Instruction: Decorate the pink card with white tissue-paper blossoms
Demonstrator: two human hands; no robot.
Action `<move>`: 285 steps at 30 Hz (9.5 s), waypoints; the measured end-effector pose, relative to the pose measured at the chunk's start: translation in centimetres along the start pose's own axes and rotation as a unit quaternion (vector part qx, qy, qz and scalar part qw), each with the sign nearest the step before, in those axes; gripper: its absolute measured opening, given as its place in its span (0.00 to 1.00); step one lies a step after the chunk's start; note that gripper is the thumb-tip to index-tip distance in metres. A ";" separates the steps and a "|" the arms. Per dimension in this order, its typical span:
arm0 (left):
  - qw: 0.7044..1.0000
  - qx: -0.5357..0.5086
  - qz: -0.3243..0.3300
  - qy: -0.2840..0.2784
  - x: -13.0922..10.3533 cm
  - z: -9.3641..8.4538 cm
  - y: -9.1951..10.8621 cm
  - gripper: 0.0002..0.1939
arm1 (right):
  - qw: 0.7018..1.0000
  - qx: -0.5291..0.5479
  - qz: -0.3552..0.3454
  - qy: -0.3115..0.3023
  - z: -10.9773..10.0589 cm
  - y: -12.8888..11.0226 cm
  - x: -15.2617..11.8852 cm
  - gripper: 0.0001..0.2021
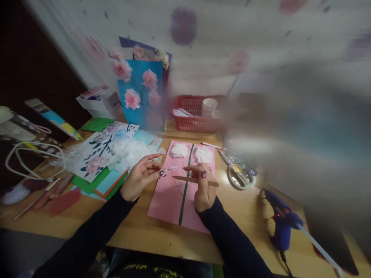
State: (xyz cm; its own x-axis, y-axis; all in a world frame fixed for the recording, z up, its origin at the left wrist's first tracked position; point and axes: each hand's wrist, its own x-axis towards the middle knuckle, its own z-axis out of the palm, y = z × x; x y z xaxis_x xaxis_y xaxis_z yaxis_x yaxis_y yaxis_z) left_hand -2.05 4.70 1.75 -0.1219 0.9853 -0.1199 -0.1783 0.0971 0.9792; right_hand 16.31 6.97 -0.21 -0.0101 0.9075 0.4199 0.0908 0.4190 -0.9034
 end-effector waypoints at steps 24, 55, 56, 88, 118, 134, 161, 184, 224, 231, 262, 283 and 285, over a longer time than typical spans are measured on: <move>0.967 0.221 0.119 -0.045 4.0 -0.4 -4.2 0.31 | 0.936 -0.236 -0.193 -0.174 0.3 1.5 1.0 0.11; 0.928 0.319 0.189 -0.046 4.6 -1.5 -5.1 0.29 | 0.927 -0.301 -0.114 -0.191 1.9 2.5 1.3 0.12; 0.925 0.327 0.191 -0.041 4.5 -1.7 -5.1 0.30 | 0.927 -0.302 -0.109 -0.192 2.0 2.4 1.4 0.12; 0.719 0.639 0.217 0.168 2.1 -10.3 -0.3 0.15 | 0.905 -0.199 -0.333 -0.175 -0.2 1.1 -0.2 0.07; 0.998 0.019 -0.034 -0.040 1.6 -1.0 -0.9 0.19 | 0.982 0.142 0.120 -0.042 1.2 0.8 0.6 0.16; 0.976 0.178 0.055 0.115 1.7 -7.3 -1.4 0.10 | 0.976 0.148 0.139 -0.077 1.5 2.1 0.2 0.15; 0.985 -0.129 -0.117 -0.012 2.2 -0.7 -2.3 0.19 | 0.962 0.201 0.159 -0.094 1.4 2.0 0.1 0.12; 0.986 -0.111 -0.104 -0.069 1.8 -1.0 -2.4 0.18 | 0.963 0.187 0.174 -0.085 1.5 2.1 0.2 0.14; 0.978 0.034 -0.021 -0.204 0.8 -0.8 -1.9 0.17 | 0.970 0.134 0.191 -0.063 1.3 1.7 0.5 0.19; 0.986 0.017 -0.028 -0.163 1.3 -0.9 -2.5 0.17 | 0.977 0.116 0.178 -0.033 1.3 1.5 0.7 0.19; 0.894 0.411 0.157 -0.091 4.6 -0.6 -3.7 0.18 | 0.987 -0.092 0.011 -0.128 1.3 3.6 0.4 0.12; 0.873 0.445 0.178 -0.092 4.9 -1.0 -4.0 0.16 | 0.952 -0.237 -0.146 -0.130 1.6 3.5 0.2 0.12; 0.874 0.443 0.176 -0.095 4.9 -1.0 -4.1 0.16 | 0.946 -0.254 -0.146 -0.139 1.7 3.8 0.3 0.12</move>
State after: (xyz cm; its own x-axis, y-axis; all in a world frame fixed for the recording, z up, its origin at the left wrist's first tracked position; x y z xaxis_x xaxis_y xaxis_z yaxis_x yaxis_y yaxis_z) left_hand -2.85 8.99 -2.96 0.1620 0.9734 0.1623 0.6742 -0.2293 0.7021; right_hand 14.94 8.90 -3.67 -0.3637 0.7568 0.5431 0.5091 0.6497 -0.5645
